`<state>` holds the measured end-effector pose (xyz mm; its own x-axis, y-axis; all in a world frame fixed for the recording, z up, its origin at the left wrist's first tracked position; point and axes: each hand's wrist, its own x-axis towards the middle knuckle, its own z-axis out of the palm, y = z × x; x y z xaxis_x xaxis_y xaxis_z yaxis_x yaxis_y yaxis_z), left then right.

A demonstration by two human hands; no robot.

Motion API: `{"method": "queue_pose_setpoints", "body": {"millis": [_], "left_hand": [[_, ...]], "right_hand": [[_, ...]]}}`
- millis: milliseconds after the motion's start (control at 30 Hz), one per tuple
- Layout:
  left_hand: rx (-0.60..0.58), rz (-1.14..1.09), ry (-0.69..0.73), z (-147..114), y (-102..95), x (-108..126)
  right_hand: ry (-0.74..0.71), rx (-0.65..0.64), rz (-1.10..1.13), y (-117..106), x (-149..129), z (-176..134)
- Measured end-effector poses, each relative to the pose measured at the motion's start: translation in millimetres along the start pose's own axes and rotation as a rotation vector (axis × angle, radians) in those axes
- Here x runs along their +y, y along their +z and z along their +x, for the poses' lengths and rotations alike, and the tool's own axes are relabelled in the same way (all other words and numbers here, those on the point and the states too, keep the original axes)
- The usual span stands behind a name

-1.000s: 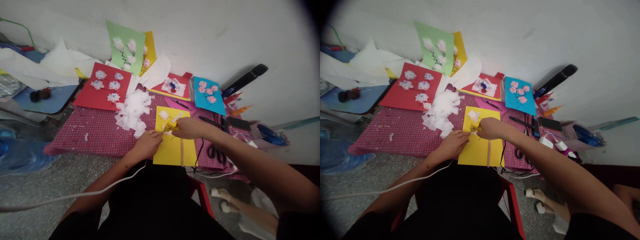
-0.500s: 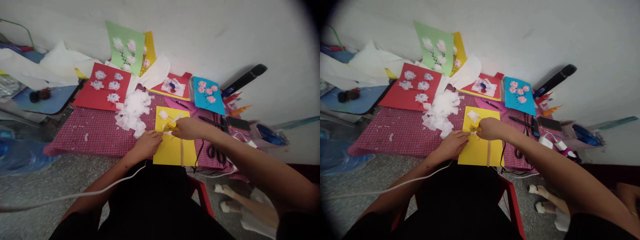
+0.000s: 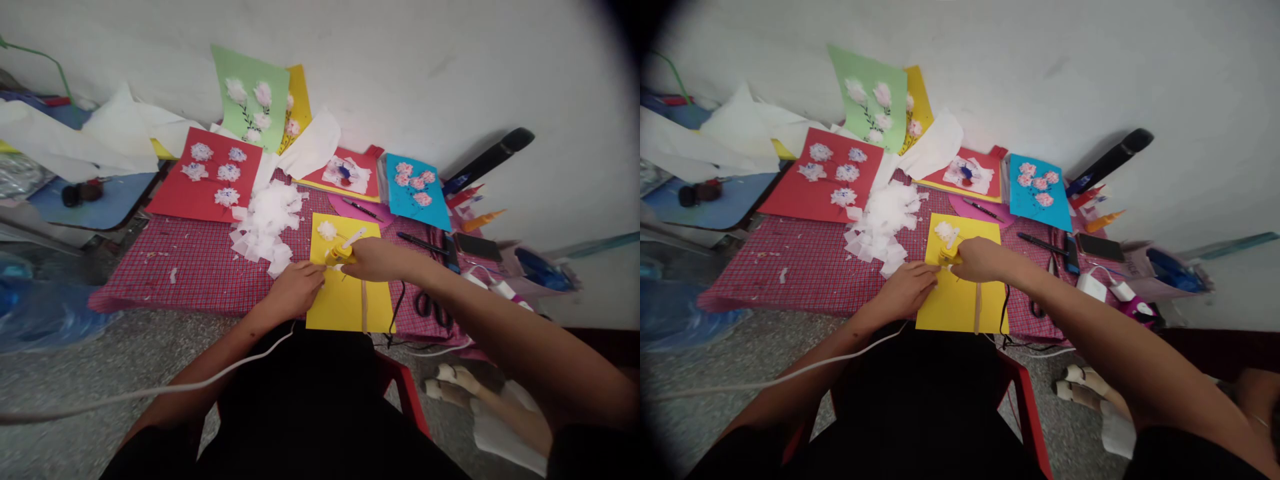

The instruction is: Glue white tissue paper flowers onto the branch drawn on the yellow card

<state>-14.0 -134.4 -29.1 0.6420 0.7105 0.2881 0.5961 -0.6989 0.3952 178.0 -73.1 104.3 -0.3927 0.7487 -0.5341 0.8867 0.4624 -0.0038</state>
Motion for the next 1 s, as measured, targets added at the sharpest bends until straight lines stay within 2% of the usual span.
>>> {"method": "queue_pose_setpoints", "body": {"millis": [133, 233, 367, 433, 500, 567, 733, 800, 867, 1000], "left_hand": [[0.012, -0.051, -0.021, -2, -0.1, -1], [0.040, -0.104, -0.040, -4, 0.3, -2], [0.046, -0.109, -0.035, -5, 0.2, -3], [0.042, -0.110, -0.041, -5, -0.2, -2], [0.041, -0.122, -0.051, -5, -0.5, -2], [0.041, -0.132, -0.057, -6, -0.3, -2], [0.055, -0.176, -0.064, -7, 0.6, -3], [0.060, -0.210, -0.078, -7, -0.6, -4], [0.079, -0.248, -0.105, -5, -2.7, -3], [0.166, -0.308, -0.174, 0, -7.2, 0]], "right_hand": [[0.011, 0.022, 0.040, -1, 0, -2], [0.013, 0.037, 0.167, -7, 2, -9], [0.031, 0.058, 0.516, -8, 16, -23], [-0.006, 0.079, 0.743, -2, 26, -30], [-0.040, 0.101, 0.945, 9, 37, -38], [-0.014, 0.144, 1.124, 26, 48, -45], [0.208, 0.442, 1.601, 85, 82, -57], [0.307, 0.519, 1.709, 107, 99, -58], [0.344, 0.532, 1.778, 123, 115, -56], [0.361, 0.528, 1.793, 127, 138, -47]]}}
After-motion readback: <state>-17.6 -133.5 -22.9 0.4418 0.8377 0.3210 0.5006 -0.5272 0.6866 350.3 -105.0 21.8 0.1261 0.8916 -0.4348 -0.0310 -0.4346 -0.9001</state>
